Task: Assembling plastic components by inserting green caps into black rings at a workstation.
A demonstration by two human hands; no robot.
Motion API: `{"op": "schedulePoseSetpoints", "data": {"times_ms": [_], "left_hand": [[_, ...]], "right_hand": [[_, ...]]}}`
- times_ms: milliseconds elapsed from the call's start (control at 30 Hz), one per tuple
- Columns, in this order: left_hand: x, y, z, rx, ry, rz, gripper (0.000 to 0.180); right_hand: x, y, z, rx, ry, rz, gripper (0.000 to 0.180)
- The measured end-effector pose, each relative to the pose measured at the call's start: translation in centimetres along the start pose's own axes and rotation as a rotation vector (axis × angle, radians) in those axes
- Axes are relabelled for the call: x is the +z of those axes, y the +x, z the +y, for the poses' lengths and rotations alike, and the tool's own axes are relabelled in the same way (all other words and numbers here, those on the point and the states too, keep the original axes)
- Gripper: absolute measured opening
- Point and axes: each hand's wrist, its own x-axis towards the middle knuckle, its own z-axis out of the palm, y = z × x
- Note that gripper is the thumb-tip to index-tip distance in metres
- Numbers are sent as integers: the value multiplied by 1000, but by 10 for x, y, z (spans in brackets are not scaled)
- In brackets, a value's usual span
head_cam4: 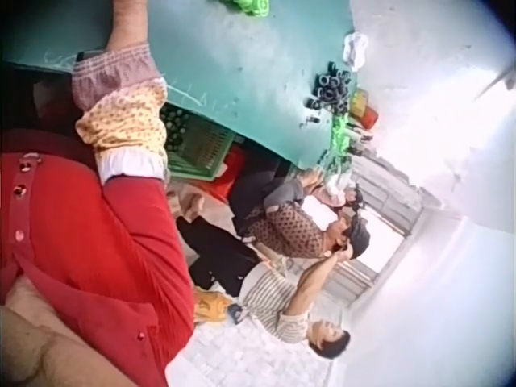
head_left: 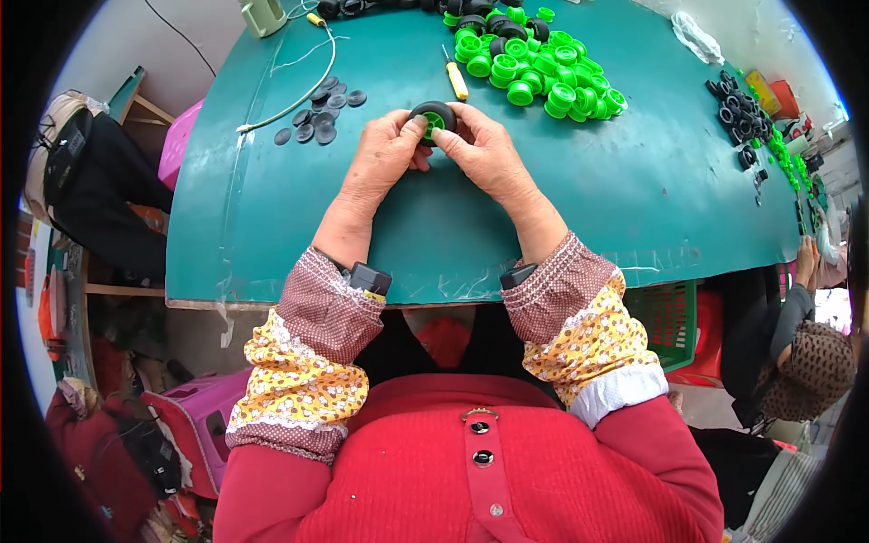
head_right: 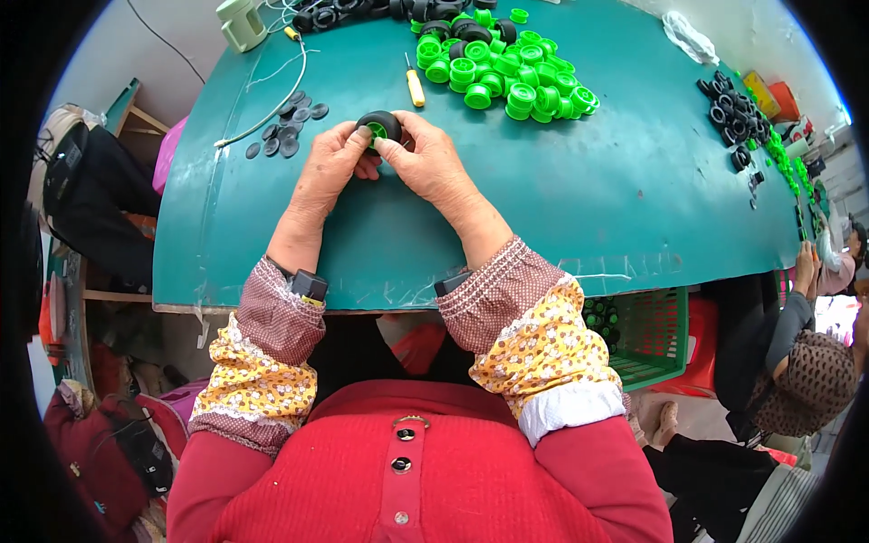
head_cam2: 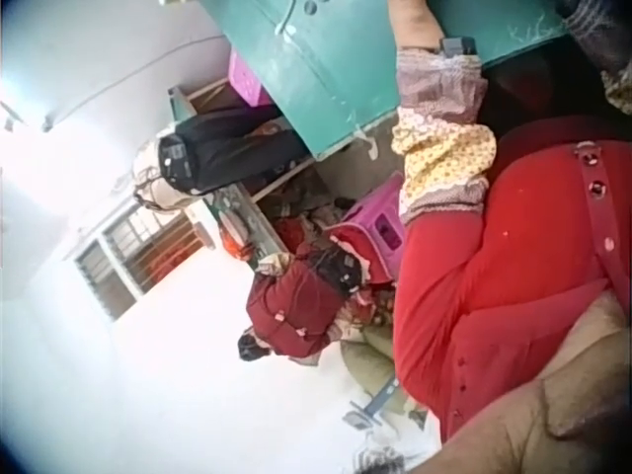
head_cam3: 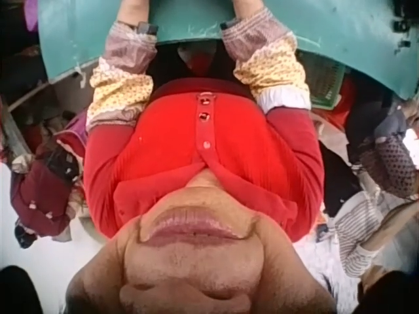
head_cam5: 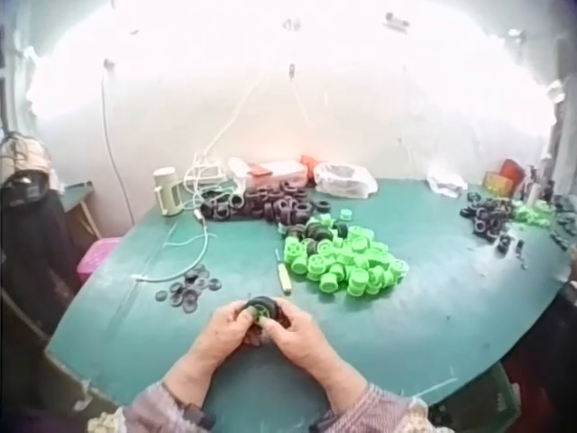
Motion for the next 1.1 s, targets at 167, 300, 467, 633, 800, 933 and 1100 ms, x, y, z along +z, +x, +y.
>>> {"op": "schedulePoseSetpoints", "data": {"times_ms": [167,300,467,633,800,933,1100], "left_hand": [[-4,2,-4,-67,-13,-19,29],[-7,0,3,-116,-461,38,35],[-16,2,-1,-168,-474,0,35],[-14,2,3,-112,-364,-124,26],[-8,-1,2,-65,-303,-53,24],[-4,3,-3,-62,-285,29,24],[-8,-1,-2,-128,-426,-47,30]], "right_hand": [[4,-4,-14,148,-76,-33,35],[-3,-3,-18,278,208,35,39],[-4,-3,-24,330,295,-24,39],[-5,-1,-16,226,92,-45,36],[-6,2,-7,287,67,-37,45],[10,-2,5,-69,-281,60,66],[10,-5,-12,37,-391,40,63]]}}
